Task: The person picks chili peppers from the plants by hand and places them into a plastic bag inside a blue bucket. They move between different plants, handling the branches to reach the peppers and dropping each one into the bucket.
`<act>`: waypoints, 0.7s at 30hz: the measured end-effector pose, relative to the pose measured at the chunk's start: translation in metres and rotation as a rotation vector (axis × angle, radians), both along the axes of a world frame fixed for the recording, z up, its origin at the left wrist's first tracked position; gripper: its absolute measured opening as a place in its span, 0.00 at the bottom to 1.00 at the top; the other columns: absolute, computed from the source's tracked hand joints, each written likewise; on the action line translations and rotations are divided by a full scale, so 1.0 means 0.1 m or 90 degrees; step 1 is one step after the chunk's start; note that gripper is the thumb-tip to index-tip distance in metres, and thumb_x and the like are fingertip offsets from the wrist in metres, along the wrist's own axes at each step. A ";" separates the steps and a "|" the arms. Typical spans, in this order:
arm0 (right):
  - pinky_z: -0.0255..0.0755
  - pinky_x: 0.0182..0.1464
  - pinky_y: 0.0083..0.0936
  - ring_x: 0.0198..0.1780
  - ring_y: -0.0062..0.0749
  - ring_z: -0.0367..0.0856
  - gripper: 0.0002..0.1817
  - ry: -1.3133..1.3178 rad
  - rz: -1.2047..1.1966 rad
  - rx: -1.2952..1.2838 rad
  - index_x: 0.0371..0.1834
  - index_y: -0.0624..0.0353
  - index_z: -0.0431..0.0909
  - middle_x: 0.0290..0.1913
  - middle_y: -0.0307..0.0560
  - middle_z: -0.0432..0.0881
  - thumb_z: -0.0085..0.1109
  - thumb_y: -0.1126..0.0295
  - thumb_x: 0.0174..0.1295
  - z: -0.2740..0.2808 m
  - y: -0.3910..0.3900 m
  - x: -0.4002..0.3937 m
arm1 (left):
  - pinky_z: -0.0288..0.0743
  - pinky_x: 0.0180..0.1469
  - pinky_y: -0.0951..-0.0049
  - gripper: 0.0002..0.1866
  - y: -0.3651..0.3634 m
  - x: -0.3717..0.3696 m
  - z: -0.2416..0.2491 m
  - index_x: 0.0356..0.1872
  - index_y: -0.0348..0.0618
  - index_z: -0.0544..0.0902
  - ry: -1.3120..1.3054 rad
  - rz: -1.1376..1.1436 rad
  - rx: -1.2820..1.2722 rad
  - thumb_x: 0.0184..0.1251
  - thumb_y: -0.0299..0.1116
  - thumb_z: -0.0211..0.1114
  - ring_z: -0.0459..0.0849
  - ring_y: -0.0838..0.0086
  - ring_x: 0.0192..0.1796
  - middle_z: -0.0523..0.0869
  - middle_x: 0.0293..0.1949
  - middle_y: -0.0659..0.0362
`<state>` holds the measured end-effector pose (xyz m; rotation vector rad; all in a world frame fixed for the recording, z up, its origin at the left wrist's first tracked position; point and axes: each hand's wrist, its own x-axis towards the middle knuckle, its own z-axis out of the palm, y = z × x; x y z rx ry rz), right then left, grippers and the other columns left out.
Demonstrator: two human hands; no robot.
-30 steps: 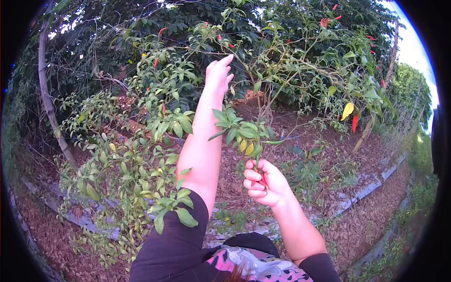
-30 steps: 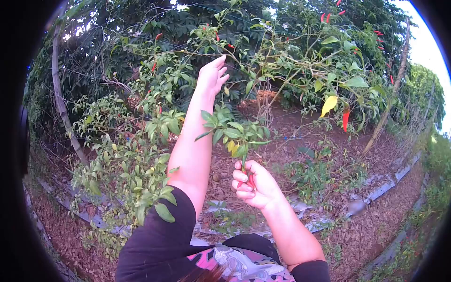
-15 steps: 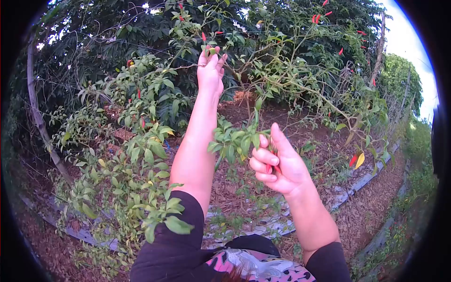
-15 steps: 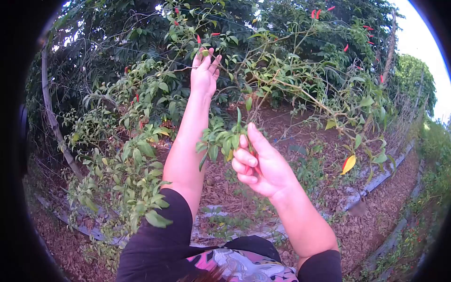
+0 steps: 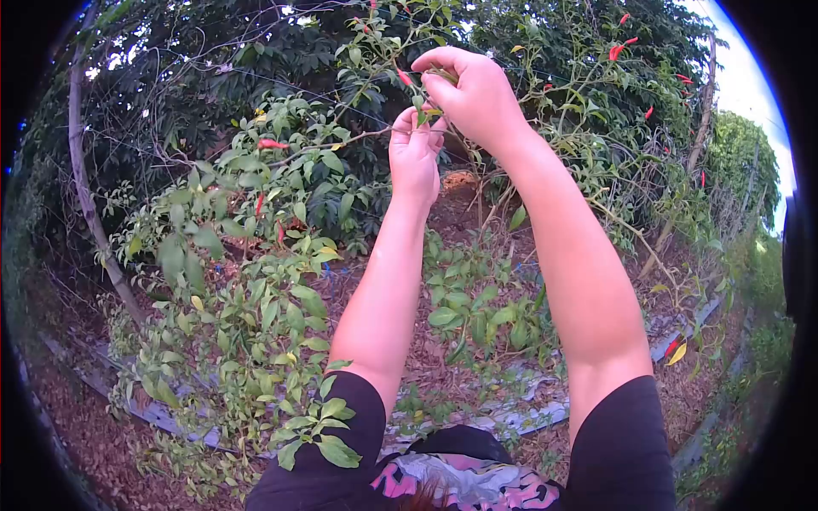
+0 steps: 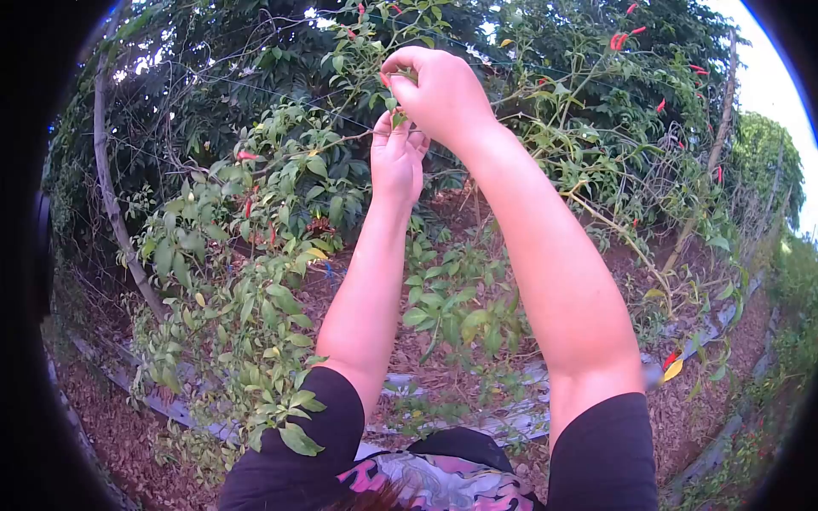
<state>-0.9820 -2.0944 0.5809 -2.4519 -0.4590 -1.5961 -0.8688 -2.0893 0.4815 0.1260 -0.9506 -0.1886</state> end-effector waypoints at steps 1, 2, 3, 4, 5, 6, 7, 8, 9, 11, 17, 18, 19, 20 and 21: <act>0.73 0.33 0.20 0.30 0.24 0.82 0.10 0.006 -0.044 -0.051 0.41 0.61 0.80 0.28 0.44 0.81 0.53 0.73 0.57 0.04 0.01 -0.01 | 0.66 0.40 0.82 0.07 0.01 -0.01 -0.01 0.46 0.49 0.73 -0.011 -0.003 0.006 0.70 0.33 0.54 0.80 0.78 0.48 0.79 0.47 0.63; 0.75 0.36 0.25 0.34 0.30 0.83 0.12 0.039 -0.077 -0.103 0.42 0.57 0.80 0.32 0.48 0.82 0.53 0.71 0.55 0.06 0.00 -0.03 | 0.66 0.40 0.82 0.07 0.04 -0.02 -0.03 0.46 0.49 0.74 -0.021 -0.006 0.012 0.69 0.32 0.55 0.80 0.79 0.48 0.79 0.47 0.64; 0.75 0.38 0.27 0.36 0.33 0.83 0.13 0.051 -0.121 -0.147 0.43 0.57 0.80 0.33 0.48 0.83 0.53 0.71 0.55 0.06 -0.02 -0.04 | 0.66 0.40 0.82 0.06 0.06 -0.01 -0.05 0.45 0.49 0.74 -0.031 -0.009 0.017 0.69 0.32 0.55 0.79 0.80 0.48 0.79 0.46 0.64; 0.75 0.39 0.29 0.37 0.36 0.83 0.13 0.063 -0.165 -0.192 0.43 0.56 0.80 0.34 0.49 0.83 0.53 0.71 0.54 0.06 -0.03 -0.05 | 0.66 0.43 0.78 0.07 0.07 0.01 -0.07 0.45 0.50 0.74 -0.056 0.004 0.032 0.69 0.32 0.55 0.79 0.78 0.48 0.79 0.47 0.65; 0.75 0.41 0.31 0.38 0.39 0.83 0.14 0.076 -0.209 -0.237 0.43 0.56 0.80 0.35 0.50 0.83 0.53 0.71 0.54 0.05 -0.04 -0.06 | 0.65 0.46 0.74 0.07 0.08 0.05 -0.07 0.46 0.51 0.73 -0.081 0.016 0.047 0.69 0.32 0.54 0.78 0.77 0.48 0.78 0.48 0.65; 0.74 0.43 0.36 0.41 0.45 0.81 0.13 0.098 -0.277 -0.236 0.41 0.55 0.81 0.36 0.52 0.82 0.54 0.69 0.53 0.04 -0.02 -0.11 | 0.65 0.49 0.70 0.07 0.11 0.07 -0.07 0.46 0.53 0.73 -0.106 0.028 0.064 0.69 0.32 0.54 0.77 0.75 0.48 0.78 0.48 0.65; 0.74 0.43 0.36 0.40 0.45 0.81 0.12 0.110 -0.308 -0.236 0.40 0.54 0.81 0.36 0.51 0.82 0.55 0.69 0.53 0.05 0.01 -0.17 | 0.65 0.50 0.70 0.07 0.13 0.07 -0.08 0.46 0.53 0.73 -0.110 0.029 0.066 0.69 0.32 0.54 0.77 0.75 0.49 0.78 0.48 0.65; 0.74 0.43 0.37 0.40 0.45 0.80 0.11 0.122 -0.339 -0.237 0.39 0.54 0.81 0.36 0.51 0.82 0.55 0.69 0.53 0.06 0.04 -0.25 | 0.65 0.50 0.70 0.06 0.15 0.06 -0.07 0.45 0.53 0.73 -0.114 0.029 0.069 0.69 0.32 0.54 0.77 0.75 0.49 0.78 0.48 0.66; 0.74 0.42 0.37 0.40 0.45 0.80 0.10 0.134 -0.371 -0.237 0.38 0.53 0.81 0.35 0.51 0.82 0.56 0.68 0.53 0.04 0.05 -0.31 | 0.65 0.50 0.69 0.06 0.17 0.05 -0.07 0.45 0.53 0.74 -0.119 0.028 0.071 0.69 0.32 0.54 0.77 0.75 0.50 0.78 0.48 0.66; 0.75 0.40 0.37 0.39 0.44 0.81 0.09 0.089 -0.371 -0.245 0.37 0.51 0.80 0.33 0.49 0.82 0.55 0.68 0.54 -0.09 0.05 -0.40 | 0.66 0.49 0.71 0.04 0.18 0.09 -0.08 0.42 0.53 0.75 -0.158 0.000 0.065 0.69 0.34 0.55 0.74 0.77 0.52 0.73 0.54 0.65; 0.74 0.34 0.37 0.33 0.47 0.81 0.09 -0.053 -0.338 -0.071 0.38 0.53 0.81 0.29 0.51 0.82 0.57 0.65 0.56 -0.61 0.07 -0.48 | 0.67 0.51 0.72 0.03 0.22 0.01 -0.09 0.37 0.50 0.77 -0.228 0.006 0.061 0.67 0.35 0.59 0.73 0.78 0.52 0.62 0.64 0.61; 0.74 0.33 0.36 0.32 0.46 0.81 0.09 -0.071 -0.327 -0.045 0.37 0.53 0.80 0.29 0.50 0.82 0.57 0.65 0.56 -0.67 0.05 -0.45 | 0.68 0.53 0.70 0.02 0.22 0.00 -0.09 0.36 0.48 0.78 -0.237 -0.012 0.050 0.65 0.32 0.60 0.72 0.75 0.54 0.61 0.64 0.59; 0.74 0.32 0.35 0.30 0.46 0.81 0.09 -0.090 -0.316 -0.020 0.37 0.53 0.80 0.28 0.50 0.82 0.58 0.65 0.56 -0.72 0.03 -0.42 | 0.68 0.54 0.69 0.02 0.21 0.00 -0.09 0.36 0.48 0.78 -0.242 -0.019 0.042 0.65 0.31 0.60 0.72 0.74 0.55 0.61 0.64 0.59; 0.73 0.31 0.34 0.29 0.45 0.80 0.09 -0.110 -0.304 0.004 0.37 0.53 0.80 0.27 0.49 0.82 0.58 0.64 0.56 -0.75 0.01 -0.40 | 0.68 0.55 0.68 0.02 0.20 -0.01 -0.09 0.36 0.47 0.79 -0.247 -0.025 0.034 0.64 0.30 0.61 0.72 0.73 0.56 0.61 0.64 0.59; 0.72 0.30 0.32 0.28 0.43 0.80 0.09 -0.113 -0.286 0.025 0.37 0.54 0.80 0.27 0.49 0.82 0.59 0.65 0.55 -0.78 0.00 -0.39 | 0.68 0.56 0.67 0.02 0.20 -0.01 -0.09 0.37 0.46 0.79 -0.251 -0.030 0.025 0.64 0.28 0.61 0.71 0.72 0.57 0.60 0.64 0.58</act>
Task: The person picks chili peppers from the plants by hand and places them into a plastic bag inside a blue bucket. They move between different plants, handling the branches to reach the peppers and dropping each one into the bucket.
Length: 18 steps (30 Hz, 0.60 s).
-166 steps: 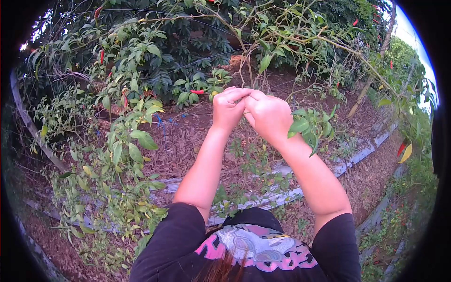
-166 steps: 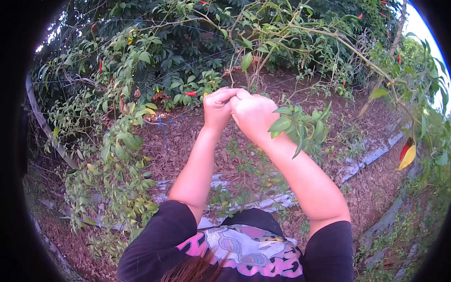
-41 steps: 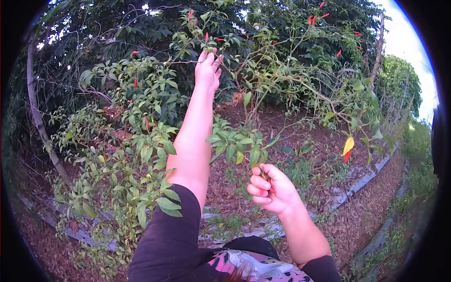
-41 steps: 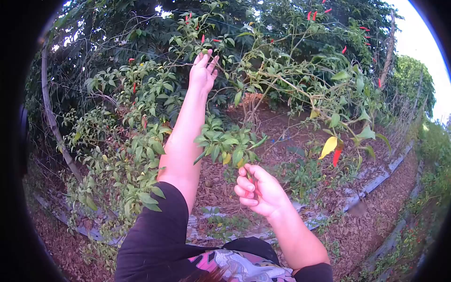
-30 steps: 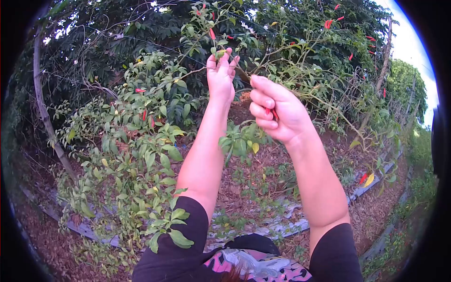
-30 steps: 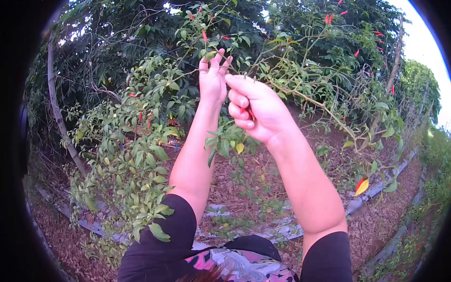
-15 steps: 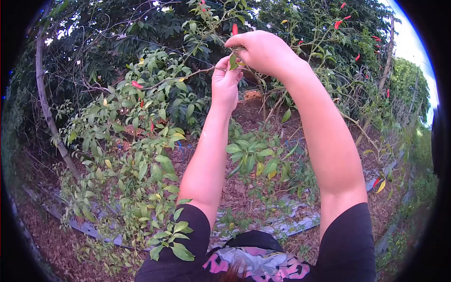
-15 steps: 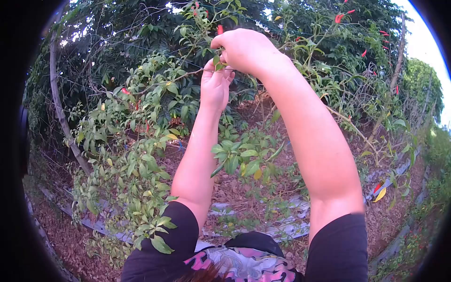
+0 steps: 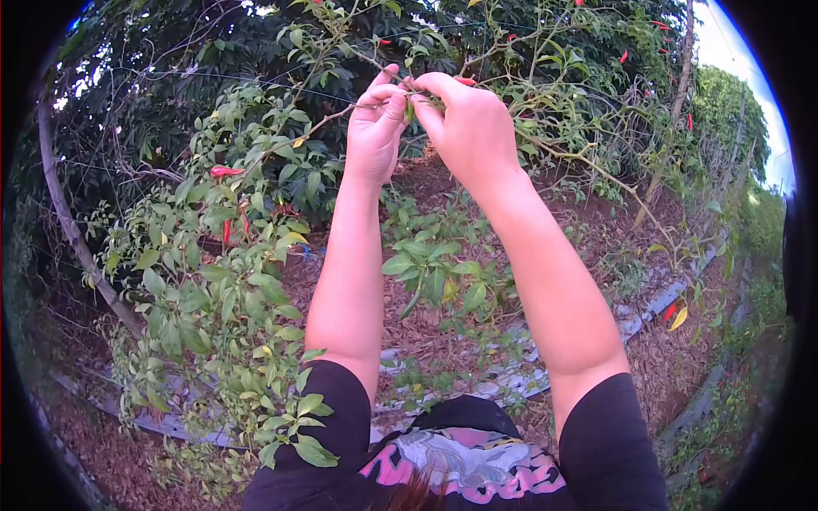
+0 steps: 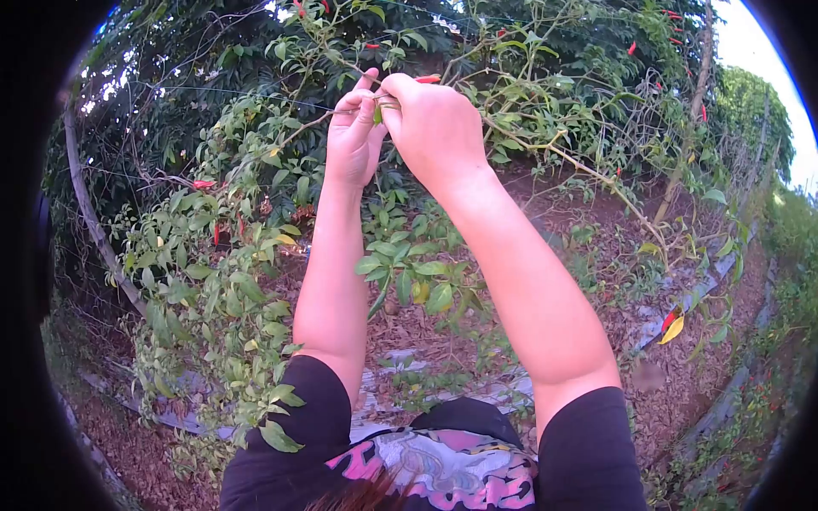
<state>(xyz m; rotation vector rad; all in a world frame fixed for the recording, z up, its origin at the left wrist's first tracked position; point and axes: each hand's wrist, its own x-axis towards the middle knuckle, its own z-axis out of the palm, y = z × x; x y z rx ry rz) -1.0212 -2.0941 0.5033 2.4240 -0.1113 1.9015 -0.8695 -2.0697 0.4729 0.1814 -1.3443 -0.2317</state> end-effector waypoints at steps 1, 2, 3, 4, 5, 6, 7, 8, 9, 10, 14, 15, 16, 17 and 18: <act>0.72 0.29 0.30 0.26 0.41 0.80 0.09 -0.007 0.021 0.016 0.36 0.54 0.80 0.26 0.48 0.82 0.59 0.65 0.55 -0.02 -0.01 0.01 | 0.68 0.57 0.66 0.04 0.02 -0.01 0.00 0.37 0.45 0.80 0.011 -0.007 0.005 0.62 0.26 0.63 0.71 0.71 0.58 0.61 0.64 0.58; 0.71 0.27 0.28 0.25 0.39 0.80 0.09 -0.014 0.042 0.031 0.36 0.54 0.80 0.26 0.48 0.82 0.60 0.66 0.54 -0.04 -0.02 0.02 | 0.68 0.57 0.67 0.04 0.01 0.01 0.00 0.36 0.44 0.81 0.006 0.008 0.008 0.61 0.26 0.63 0.71 0.70 0.58 0.60 0.64 0.57; 0.71 0.27 0.26 0.24 0.36 0.80 0.09 -0.033 0.061 0.041 0.36 0.55 0.80 0.25 0.47 0.82 0.60 0.66 0.54 -0.06 -0.03 0.05 | 0.69 0.57 0.68 0.04 0.01 0.03 0.00 0.36 0.44 0.81 0.001 0.025 0.010 0.61 0.25 0.63 0.71 0.69 0.58 0.60 0.64 0.57; 0.70 0.26 0.24 0.23 0.34 0.80 0.09 -0.052 0.080 0.051 0.36 0.55 0.81 0.25 0.47 0.82 0.61 0.67 0.53 -0.08 -0.05 0.08 | 0.69 0.57 0.68 0.04 0.01 0.05 0.00 0.36 0.44 0.81 -0.003 0.042 0.013 0.60 0.25 0.64 0.71 0.69 0.59 0.60 0.64 0.57; 0.70 0.26 0.23 0.22 0.31 0.80 0.09 -0.071 0.099 0.061 0.36 0.56 0.81 0.24 0.46 0.82 0.61 0.67 0.53 -0.11 -0.07 0.11 | 0.70 0.57 0.69 0.04 0.01 0.06 -0.02 0.35 0.44 0.82 -0.004 0.048 0.010 0.60 0.24 0.64 0.71 0.68 0.59 0.60 0.64 0.56; 0.70 0.26 0.22 0.22 0.30 0.80 0.09 -0.087 0.112 0.075 0.36 0.56 0.81 0.24 0.46 0.82 0.62 0.67 0.53 -0.13 -0.08 0.14 | 0.70 0.57 0.69 0.04 0.01 0.05 -0.03 0.35 0.43 0.82 -0.005 0.054 0.008 0.59 0.24 0.64 0.71 0.68 0.59 0.60 0.64 0.56; 0.70 0.26 0.22 0.23 0.29 0.80 0.09 -0.104 0.125 0.089 0.35 0.57 0.81 0.24 0.46 0.82 0.62 0.68 0.52 -0.15 -0.09 0.17 | 0.70 0.57 0.70 0.04 0.01 0.04 -0.03 0.34 0.43 0.82 -0.007 0.060 0.006 0.59 0.23 0.65 0.71 0.67 0.59 0.60 0.64 0.55; 0.70 0.26 0.21 0.23 0.28 0.81 0.08 -0.121 0.139 0.103 0.35 0.57 0.81 0.24 0.46 0.82 0.62 0.68 0.52 -0.16 -0.10 0.19 | 0.70 0.58 0.70 0.04 0.00 0.04 -0.04 0.34 0.43 0.83 -0.001 0.065 0.005 0.58 0.23 0.65 0.71 0.67 0.59 0.60 0.64 0.55; 0.70 0.26 0.21 0.23 0.28 0.81 0.08 -0.134 0.126 0.100 0.35 0.57 0.82 0.24 0.45 0.82 0.62 0.68 0.52 -0.16 -0.09 0.20 | 0.70 0.58 0.69 0.05 -0.01 0.03 -0.04 0.35 0.43 0.83 0.004 0.070 0.004 0.58 0.23 0.65 0.70 0.66 0.60 0.60 0.64 0.55; 0.70 0.26 0.21 0.23 0.28 0.81 0.08 -0.147 0.114 0.098 0.34 0.57 0.82 0.24 0.45 0.82 0.62 0.68 0.52 -0.16 -0.08 0.20 | 0.71 0.58 0.69 0.05 -0.02 0.01 -0.04 0.35 0.43 0.83 0.008 0.075 0.003 0.58 0.23 0.65 0.70 0.66 0.60 0.60 0.64 0.54; 0.71 0.27 0.22 0.24 0.28 0.81 0.08 -0.137 0.083 0.106 0.35 0.58 0.82 0.25 0.45 0.83 0.62 0.69 0.52 -0.19 -0.09 0.17 | 0.71 0.58 0.68 0.06 -0.03 0.00 -0.06 0.35 0.42 0.83 0.011 0.128 -0.016 0.57 0.24 0.67 0.70 0.66 0.60 0.59 0.65 0.54; 0.72 0.29 0.33 0.27 0.44 0.81 0.07 -0.148 0.094 0.115 0.32 0.54 0.81 0.24 0.49 0.81 0.60 0.67 0.52 -0.19 -0.09 0.16 | 0.70 0.59 0.67 0.05 -0.04 -0.02 -0.06 0.35 0.41 0.82 0.024 0.127 -0.016 0.56 0.24 0.67 0.70 0.66 0.60 0.59 0.65 0.54; 0.73 0.30 0.32 0.28 0.45 0.81 0.08 -0.132 0.123 0.138 0.33 0.54 0.82 0.25 0.50 0.81 0.60 0.66 0.52 -0.20 -0.11 0.14 | 0.70 0.58 0.68 0.05 -0.04 -0.02 -0.06 0.34 0.41 0.82 0.017 0.133 -0.016 0.56 0.23 0.67 0.72 0.68 0.58 0.59 0.65 0.54; 0.73 0.30 0.32 0.28 0.44 0.81 0.08 -0.127 0.120 0.140 0.33 0.54 0.82 0.26 0.51 0.81 0.60 0.66 0.52 -0.21 -0.13 0.12 | 0.71 0.58 0.69 0.05 -0.05 -0.01 -0.07 0.35 0.40 0.82 0.011 0.142 -0.022 0.57 0.23 0.66 0.72 0.67 0.58 0.59 0.65 0.54; 0.73 0.30 0.31 0.28 0.43 0.81 0.09 -0.118 0.122 0.143 0.34 0.55 0.82 0.27 0.51 0.82 0.60 0.66 0.52 -0.21 -0.14 0.12 | 0.71 0.58 0.70 0.05 -0.07 -0.01 -0.07 0.35 0.40 0.82 0.008 0.157 -0.027 0.58 0.23 0.65 0.72 0.65 0.59 0.59 0.66 0.53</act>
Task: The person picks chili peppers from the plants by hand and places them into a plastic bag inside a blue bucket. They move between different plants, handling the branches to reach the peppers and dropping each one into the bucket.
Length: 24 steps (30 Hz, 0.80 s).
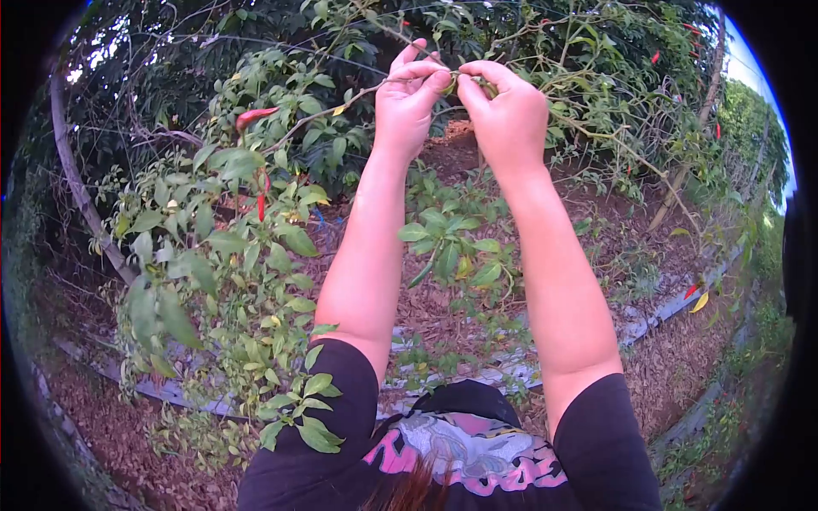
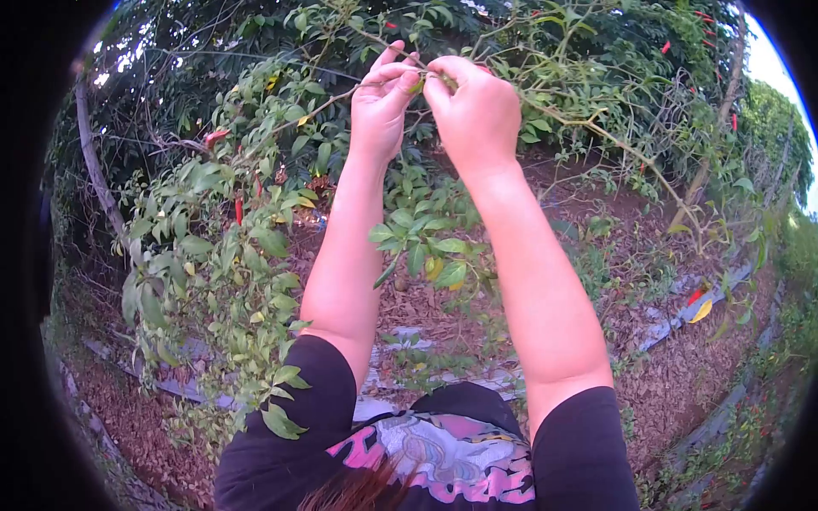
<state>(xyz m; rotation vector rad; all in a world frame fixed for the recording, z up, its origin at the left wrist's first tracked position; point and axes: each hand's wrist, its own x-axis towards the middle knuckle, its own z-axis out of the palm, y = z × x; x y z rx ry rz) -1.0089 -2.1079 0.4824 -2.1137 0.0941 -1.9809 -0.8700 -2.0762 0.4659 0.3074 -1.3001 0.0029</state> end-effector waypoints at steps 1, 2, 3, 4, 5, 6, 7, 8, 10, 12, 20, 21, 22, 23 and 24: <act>0.72 0.30 0.30 0.27 0.40 0.81 0.09 0.006 0.037 0.027 0.34 0.55 0.82 0.27 0.51 0.82 0.60 0.65 0.51 0.00 -0.02 0.02 | 0.73 0.56 0.71 0.05 -0.02 0.02 0.00 0.35 0.39 0.82 0.002 -0.005 -0.005 0.57 0.23 0.66 0.74 0.69 0.56 0.60 0.65 0.53; 0.71 0.29 0.28 0.25 0.37 0.80 0.10 0.020 0.064 0.045 0.34 0.56 0.82 0.26 0.50 0.82 0.60 0.65 0.52 -0.01 -0.05 0.05 | 0.74 0.55 0.71 0.05 -0.05 0.04 0.01 0.34 0.38 0.81 0.004 -0.003 -0.022 0.57 0.23 0.66 0.75 0.70 0.54 0.61 0.64 0.54; 0.71 0.29 0.27 0.24 0.35 0.80 0.10 0.019 0.063 0.043 0.34 0.56 0.82 0.25 0.49 0.81 0.60 0.64 0.52 0.00 -0.04 0.05 | 0.74 0.54 0.72 0.05 -0.04 0.06 0.01 0.34 0.39 0.81 0.002 0.008 -0.020 0.57 0.22 0.66 0.75 0.71 0.54 0.61 0.64 0.55; 0.70 0.29 0.26 0.24 0.33 0.80 0.10 0.016 0.059 0.040 0.33 0.56 0.82 0.24 0.48 0.81 0.60 0.64 0.52 0.01 -0.03 0.05 | 0.75 0.54 0.72 0.05 -0.04 0.06 0.01 0.34 0.39 0.81 -0.003 0.015 -0.018 0.57 0.21 0.65 0.75 0.71 0.54 0.62 0.63 0.55; 0.70 0.28 0.25 0.24 0.31 0.79 0.10 0.010 0.058 0.035 0.33 0.56 0.83 0.24 0.47 0.81 0.60 0.64 0.52 0.01 -0.04 0.05 | 0.71 0.56 0.72 0.05 -0.04 0.06 0.02 0.33 0.42 0.82 -0.007 0.047 -0.018 0.55 0.22 0.68 0.73 0.72 0.55 0.62 0.62 0.56; 0.70 0.28 0.24 0.23 0.29 0.79 0.10 0.002 0.055 0.029 0.33 0.55 0.83 0.23 0.46 0.81 0.60 0.64 0.52 0.01 -0.03 0.04 | 0.68 0.58 0.71 0.06 -0.04 0.03 0.03 0.31 0.44 0.83 -0.013 0.077 -0.018 0.52 0.24 0.70 0.71 0.72 0.56 0.63 0.61 0.57; 0.69 0.28 0.22 0.23 0.27 0.79 0.10 0.019 0.021 0.053 0.33 0.55 0.83 0.23 0.45 0.81 0.60 0.63 0.51 0.03 0.01 0.01 | 0.70 0.56 0.72 0.06 -0.04 0.02 0.03 0.31 0.44 0.83 -0.012 0.100 -0.018 0.52 0.23 0.69 0.72 0.73 0.55 0.64 0.60 0.58; 0.70 0.28 0.23 0.24 0.29 0.80 0.10 0.017 0.007 0.066 0.33 0.55 0.83 0.23 0.46 0.82 0.61 0.63 0.51 0.03 0.02 0.01 | 0.70 0.53 0.75 0.07 -0.06 0.00 0.06 0.33 0.41 0.81 -0.015 0.014 -0.008 0.58 0.16 0.61 0.76 0.78 0.46 0.66 0.60 0.56; 0.70 0.29 0.25 0.25 0.33 0.80 0.10 -0.021 -0.007 0.046 0.33 0.55 0.83 0.24 0.47 0.82 0.61 0.63 0.50 0.02 -0.02 0.06 | 0.69 0.54 0.74 0.07 -0.07 -0.01 0.04 0.34 0.41 0.80 -0.016 0.009 -0.011 0.58 0.17 0.62 0.76 0.78 0.48 0.65 0.61 0.55; 0.71 0.30 0.27 0.26 0.35 0.81 0.11 -0.026 -0.019 0.049 0.33 0.55 0.83 0.26 0.47 0.82 0.60 0.63 0.49 0.02 -0.02 0.09 | 0.71 0.54 0.73 0.06 -0.06 -0.03 -0.01 0.32 0.43 0.82 0.006 0.057 -0.007 0.54 0.21 0.67 0.74 0.75 0.52 0.64 0.60 0.57; 0.73 0.34 0.25 0.31 0.35 0.83 0.11 -0.112 0.040 0.080 0.35 0.55 0.84 0.31 0.48 0.84 0.60 0.64 0.50 0.00 -0.15 0.29 | 0.76 0.51 0.74 0.06 -0.13 -0.01 0.02 0.33 0.40 0.81 0.010 0.088 -0.031 0.56 0.19 0.64 0.74 0.73 0.53 0.63 0.62 0.56; 0.73 0.36 0.23 0.32 0.33 0.83 0.10 -0.111 0.040 0.096 0.35 0.56 0.84 0.33 0.47 0.85 0.60 0.66 0.52 0.00 -0.15 0.30 | 0.76 0.52 0.73 0.05 -0.14 -0.02 0.03 0.32 0.41 0.81 0.016 0.094 -0.031 0.57 0.19 0.64 0.74 0.72 0.54 0.63 0.61 0.56; 0.73 0.36 0.23 0.33 0.32 0.83 0.10 -0.120 0.057 0.108 0.35 0.57 0.84 0.33 0.48 0.85 0.60 0.66 0.52 0.00 -0.15 0.31 | 0.75 0.52 0.73 0.05 -0.15 -0.03 0.04 0.32 0.41 0.81 0.014 0.102 -0.032 0.57 0.19 0.64 0.74 0.72 0.54 0.63 0.61 0.56; 0.73 0.36 0.23 0.33 0.32 0.83 0.10 -0.129 0.074 0.121 0.35 0.57 0.84 0.33 0.48 0.85 0.60 0.67 0.52 -0.01 -0.15 0.32 | 0.75 0.52 0.73 0.05 -0.15 -0.03 0.04 0.32 0.41 0.81 0.013 0.109 -0.032 0.57 0.19 0.65 0.74 0.72 0.54 0.64 0.60 0.56; 0.73 0.36 0.23 0.33 0.32 0.83 0.09 -0.139 0.091 0.134 0.35 0.58 0.84 0.33 0.48 0.85 0.60 0.67 0.52 -0.01 -0.15 0.32 | 0.75 0.53 0.72 0.05 -0.15 -0.05 0.05 0.32 0.41 0.80 0.011 0.115 -0.033 0.57 0.19 0.65 0.74 0.72 0.54 0.64 0.60 0.56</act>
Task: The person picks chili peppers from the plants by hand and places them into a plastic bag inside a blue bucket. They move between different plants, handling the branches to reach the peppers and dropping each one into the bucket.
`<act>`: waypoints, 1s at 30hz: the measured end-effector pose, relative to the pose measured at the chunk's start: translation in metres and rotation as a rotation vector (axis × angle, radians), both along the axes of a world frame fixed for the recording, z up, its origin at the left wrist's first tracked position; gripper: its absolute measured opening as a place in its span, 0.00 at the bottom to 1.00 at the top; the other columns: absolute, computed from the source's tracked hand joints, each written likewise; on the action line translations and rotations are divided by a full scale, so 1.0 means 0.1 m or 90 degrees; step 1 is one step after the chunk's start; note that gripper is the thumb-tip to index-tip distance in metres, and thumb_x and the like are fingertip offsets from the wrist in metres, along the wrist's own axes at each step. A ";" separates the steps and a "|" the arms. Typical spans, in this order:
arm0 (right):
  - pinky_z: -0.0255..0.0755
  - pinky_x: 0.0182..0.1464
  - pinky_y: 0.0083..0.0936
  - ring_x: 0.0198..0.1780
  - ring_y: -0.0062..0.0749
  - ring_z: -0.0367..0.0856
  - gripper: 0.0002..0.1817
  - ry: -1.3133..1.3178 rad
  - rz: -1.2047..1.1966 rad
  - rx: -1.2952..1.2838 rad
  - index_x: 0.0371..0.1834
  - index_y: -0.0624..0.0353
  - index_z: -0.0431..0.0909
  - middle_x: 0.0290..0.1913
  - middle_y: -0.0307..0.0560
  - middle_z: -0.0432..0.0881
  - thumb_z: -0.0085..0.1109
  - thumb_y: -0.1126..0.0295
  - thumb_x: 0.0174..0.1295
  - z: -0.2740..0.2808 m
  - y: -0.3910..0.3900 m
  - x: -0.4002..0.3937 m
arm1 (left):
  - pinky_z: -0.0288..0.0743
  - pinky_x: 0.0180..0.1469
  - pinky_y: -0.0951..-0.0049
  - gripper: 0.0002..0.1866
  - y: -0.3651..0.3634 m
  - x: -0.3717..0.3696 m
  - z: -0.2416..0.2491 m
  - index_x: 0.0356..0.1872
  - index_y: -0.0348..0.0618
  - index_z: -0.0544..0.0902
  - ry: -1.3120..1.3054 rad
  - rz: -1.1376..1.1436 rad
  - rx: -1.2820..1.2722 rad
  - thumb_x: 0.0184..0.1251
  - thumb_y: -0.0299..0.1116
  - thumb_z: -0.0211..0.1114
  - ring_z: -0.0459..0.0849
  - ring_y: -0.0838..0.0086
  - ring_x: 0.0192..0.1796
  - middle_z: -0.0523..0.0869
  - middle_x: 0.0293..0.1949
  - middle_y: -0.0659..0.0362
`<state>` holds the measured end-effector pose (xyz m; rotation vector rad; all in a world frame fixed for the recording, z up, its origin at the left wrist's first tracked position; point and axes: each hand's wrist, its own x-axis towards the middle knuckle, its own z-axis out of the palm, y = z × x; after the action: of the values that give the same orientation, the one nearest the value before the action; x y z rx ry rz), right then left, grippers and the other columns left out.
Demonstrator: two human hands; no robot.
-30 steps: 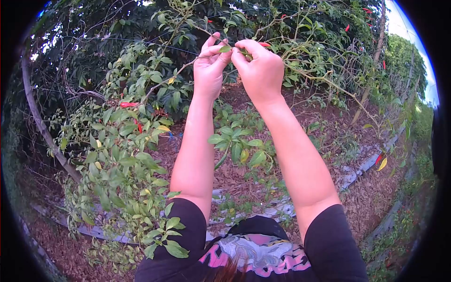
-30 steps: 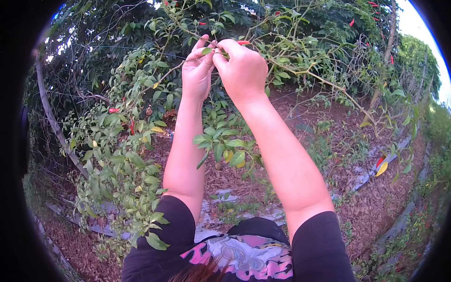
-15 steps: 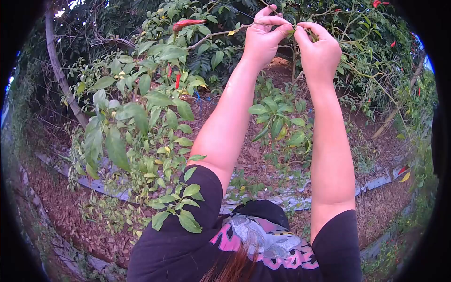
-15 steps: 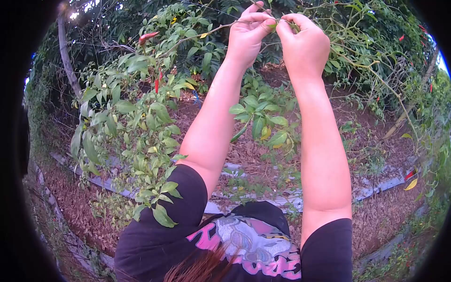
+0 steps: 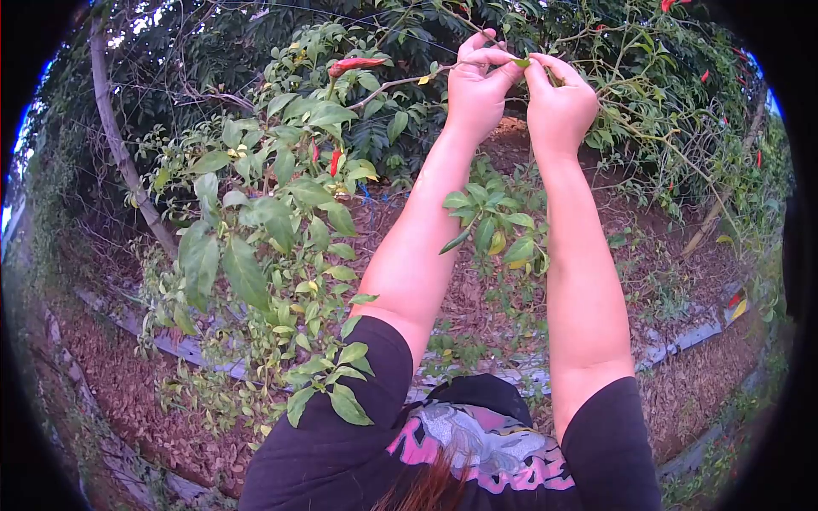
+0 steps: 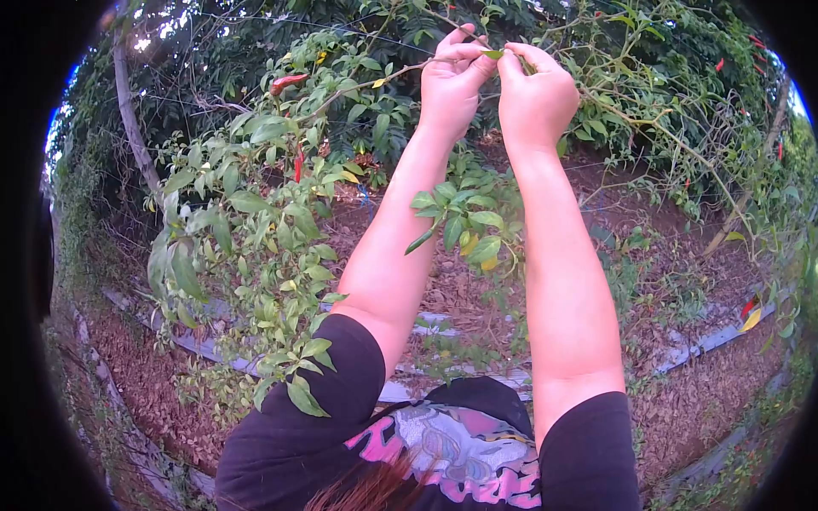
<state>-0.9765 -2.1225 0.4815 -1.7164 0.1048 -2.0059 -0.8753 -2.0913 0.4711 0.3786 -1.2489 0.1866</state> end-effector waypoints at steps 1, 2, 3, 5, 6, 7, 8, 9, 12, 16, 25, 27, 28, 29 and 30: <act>0.73 0.36 0.22 0.32 0.30 0.83 0.09 -0.009 0.006 0.011 0.34 0.59 0.84 0.32 0.48 0.85 0.60 0.70 0.52 0.00 0.04 -0.01 | 0.74 0.53 0.72 0.05 0.00 -0.02 0.01 0.31 0.41 0.80 -0.002 0.001 0.002 0.57 0.19 0.65 0.74 0.72 0.54 0.64 0.60 0.56; 0.72 0.36 0.22 0.31 0.29 0.82 0.08 -0.017 0.022 0.024 0.34 0.60 0.84 0.31 0.48 0.85 0.60 0.70 0.52 0.01 0.04 -0.01 | 0.74 0.53 0.72 0.05 0.01 -0.03 0.01 0.31 0.41 0.80 -0.003 0.002 0.005 0.56 0.19 0.65 0.74 0.71 0.54 0.64 0.59 0.56; 0.72 0.36 0.21 0.31 0.27 0.81 0.08 -0.025 0.039 0.037 0.34 0.60 0.84 0.30 0.47 0.85 0.60 0.70 0.52 0.00 0.02 0.02 | 0.73 0.54 0.72 0.05 0.00 -0.03 0.00 0.31 0.41 0.80 -0.005 0.004 0.008 0.56 0.20 0.65 0.74 0.71 0.54 0.64 0.59 0.56; 0.71 0.35 0.21 0.30 0.25 0.80 0.08 -0.056 0.076 0.090 0.34 0.62 0.84 0.29 0.45 0.84 0.61 0.71 0.52 0.01 -0.06 0.08 | 0.72 0.55 0.73 0.05 -0.01 -0.02 0.01 0.31 0.42 0.80 -0.013 0.020 0.008 0.57 0.20 0.65 0.74 0.71 0.55 0.64 0.59 0.56; 0.71 0.35 0.20 0.29 0.24 0.79 0.08 -0.080 0.097 0.130 0.34 0.63 0.84 0.29 0.44 0.84 0.61 0.72 0.52 0.02 -0.15 0.13 | 0.72 0.55 0.73 0.05 -0.02 -0.01 0.01 0.31 0.42 0.80 -0.017 0.026 0.008 0.57 0.21 0.65 0.74 0.71 0.55 0.64 0.59 0.56; 0.70 0.34 0.20 0.29 0.22 0.78 0.08 -0.104 0.117 0.169 0.34 0.63 0.83 0.28 0.43 0.84 0.62 0.72 0.52 0.06 -0.24 0.17 | 0.70 0.57 0.72 0.04 0.02 -0.02 -0.01 0.31 0.42 0.80 -0.029 0.046 0.018 0.57 0.22 0.66 0.73 0.70 0.56 0.64 0.60 0.56; 0.69 0.33 0.20 0.28 0.21 0.76 0.08 -0.148 0.212 0.222 0.33 0.65 0.83 0.28 0.39 0.83 0.62 0.72 0.52 0.12 -0.39 0.14 | 0.69 0.57 0.72 0.03 0.05 -0.04 -0.04 0.31 0.42 0.80 -0.024 0.040 0.019 0.58 0.22 0.65 0.73 0.69 0.56 0.64 0.60 0.56; 0.68 0.31 0.18 0.26 0.19 0.74 0.07 -0.105 0.210 0.187 0.33 0.65 0.83 0.27 0.38 0.82 0.63 0.72 0.53 0.14 -0.39 0.07 | 0.69 0.58 0.72 0.03 0.05 -0.04 -0.07 0.32 0.41 0.80 -0.019 0.034 0.021 0.58 0.22 0.65 0.73 0.68 0.57 0.64 0.61 0.56; 0.58 0.20 0.13 0.19 0.12 0.66 0.06 0.045 0.381 0.230 0.34 0.61 0.82 0.20 0.34 0.77 0.62 0.71 0.55 0.19 -0.15 -0.19 | 0.67 0.59 0.71 0.01 0.13 -0.05 -0.07 0.32 0.41 0.80 0.012 -0.042 0.033 0.60 0.25 0.64 0.70 0.66 0.61 0.63 0.63 0.56; 0.45 0.12 0.11 0.12 0.10 0.53 0.11 0.158 0.699 0.333 0.44 0.55 0.77 0.15 0.27 0.61 0.58 0.64 0.62 0.11 0.18 -0.51 | 0.68 0.55 0.60 0.03 0.24 -0.06 -0.05 0.33 0.44 0.76 0.089 -0.146 0.044 0.65 0.31 0.58 0.72 0.64 0.59 0.68 0.60 0.56; 0.52 0.16 0.13 0.19 0.16 0.60 0.11 0.131 1.060 0.492 0.38 0.49 0.74 0.23 0.32 0.68 0.51 0.56 0.65 -0.27 -0.06 -0.81 | 0.72 0.42 0.65 0.17 0.19 -0.07 0.32 0.53 0.53 0.62 0.288 -0.178 0.050 0.67 0.39 0.54 0.79 0.69 0.35 0.78 0.32 0.59; 0.53 0.18 0.14 0.20 0.17 0.61 0.13 0.129 1.047 0.515 0.35 0.49 0.72 0.25 0.33 0.68 0.45 0.54 0.68 -0.27 -0.10 -0.79 | 0.71 0.38 0.69 0.17 0.21 0.00 0.37 0.56 0.52 0.65 0.274 -0.173 0.082 0.67 0.38 0.54 0.78 0.72 0.31 0.77 0.28 0.60; 0.53 0.18 0.14 0.20 0.17 0.60 0.13 0.137 1.071 0.497 0.35 0.50 0.71 0.24 0.33 0.68 0.44 0.54 0.68 -0.27 -0.13 -0.77 | 0.71 0.37 0.71 0.17 0.21 0.02 0.38 0.56 0.52 0.66 0.263 -0.175 0.094 0.67 0.37 0.53 0.77 0.73 0.29 0.77 0.27 0.61; 0.53 0.18 0.14 0.20 0.17 0.60 0.14 0.144 1.095 0.481 0.34 0.50 0.70 0.24 0.33 0.68 0.43 0.54 0.69 -0.26 -0.17 -0.75 | 0.70 0.35 0.73 0.17 0.21 0.04 0.38 0.56 0.51 0.68 0.252 -0.177 0.106 0.67 0.37 0.53 0.77 0.74 0.28 0.77 0.26 0.61; 0.52 0.18 0.14 0.20 0.18 0.60 0.14 0.152 1.118 0.464 0.34 0.50 0.70 0.24 0.33 0.67 0.42 0.54 0.69 -0.23 -0.20 -0.74 | 0.69 0.34 0.73 0.17 0.22 0.07 0.38 0.56 0.50 0.68 0.253 -0.197 0.116 0.68 0.36 0.52 0.76 0.75 0.27 0.76 0.25 0.61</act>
<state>-1.0503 -2.1423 0.4585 -0.8086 -0.4077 -0.3359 -0.8686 -2.0697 0.5092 0.3531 -0.9166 -0.2593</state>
